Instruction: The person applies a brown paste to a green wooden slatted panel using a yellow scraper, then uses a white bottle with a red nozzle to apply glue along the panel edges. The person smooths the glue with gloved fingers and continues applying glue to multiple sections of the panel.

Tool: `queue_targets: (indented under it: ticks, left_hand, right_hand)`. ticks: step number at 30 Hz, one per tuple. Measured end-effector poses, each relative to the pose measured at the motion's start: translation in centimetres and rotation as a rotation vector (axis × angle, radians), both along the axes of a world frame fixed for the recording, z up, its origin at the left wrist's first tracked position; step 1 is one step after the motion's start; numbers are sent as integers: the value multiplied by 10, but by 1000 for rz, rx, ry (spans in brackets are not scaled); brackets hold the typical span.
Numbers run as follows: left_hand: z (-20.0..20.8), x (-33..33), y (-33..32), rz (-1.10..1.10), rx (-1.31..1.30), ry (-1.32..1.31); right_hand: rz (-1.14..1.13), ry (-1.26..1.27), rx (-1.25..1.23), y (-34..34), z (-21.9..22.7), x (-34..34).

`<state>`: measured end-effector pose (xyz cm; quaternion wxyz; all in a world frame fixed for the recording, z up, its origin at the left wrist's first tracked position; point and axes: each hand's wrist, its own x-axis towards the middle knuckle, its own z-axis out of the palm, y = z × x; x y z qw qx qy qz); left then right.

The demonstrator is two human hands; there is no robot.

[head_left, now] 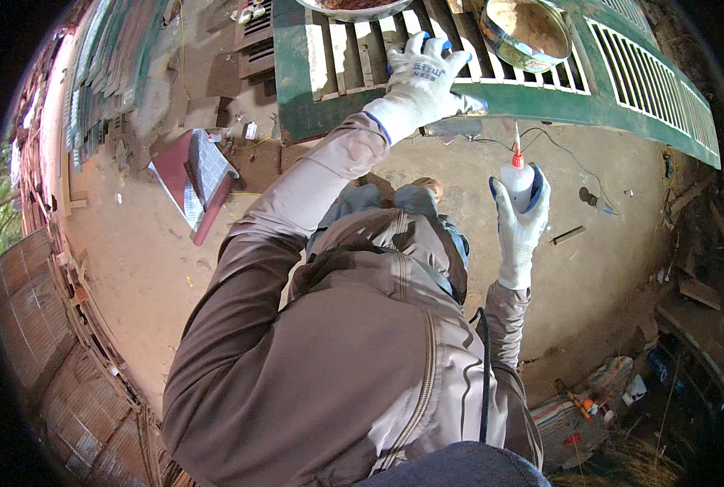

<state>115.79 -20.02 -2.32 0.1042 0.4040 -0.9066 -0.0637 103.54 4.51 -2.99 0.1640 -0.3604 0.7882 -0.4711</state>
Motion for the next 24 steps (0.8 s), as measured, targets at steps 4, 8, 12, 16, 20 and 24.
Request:
queue_targets:
  ticks: [4, 8, 12, 16, 20, 24]
  left_hand:
    - [7, -4, -6, -96, 73, -23]
    - [8, -11, -9, -166, 8, -82]
    - [19, -14, -10, -226, 49, -164]
    - [10, -14, -14, -212, 25, -76]
    - [17, 10, -29, -136, -113, 432]
    - [21, 73, -46, -43, -265, 867]
  right_hand:
    - [-47, -23, -19, -1, -1, 6]
    - [-54, 40, 11, 3, 0, 9]
    - [-91, 17, 19, 2, 0, 17]
    - [-90, 112, 65, -4, 2, 19]
    - [5, 555, 267, -12, 26, 17]
    - [41, 797, 375, -22, 42, 15]
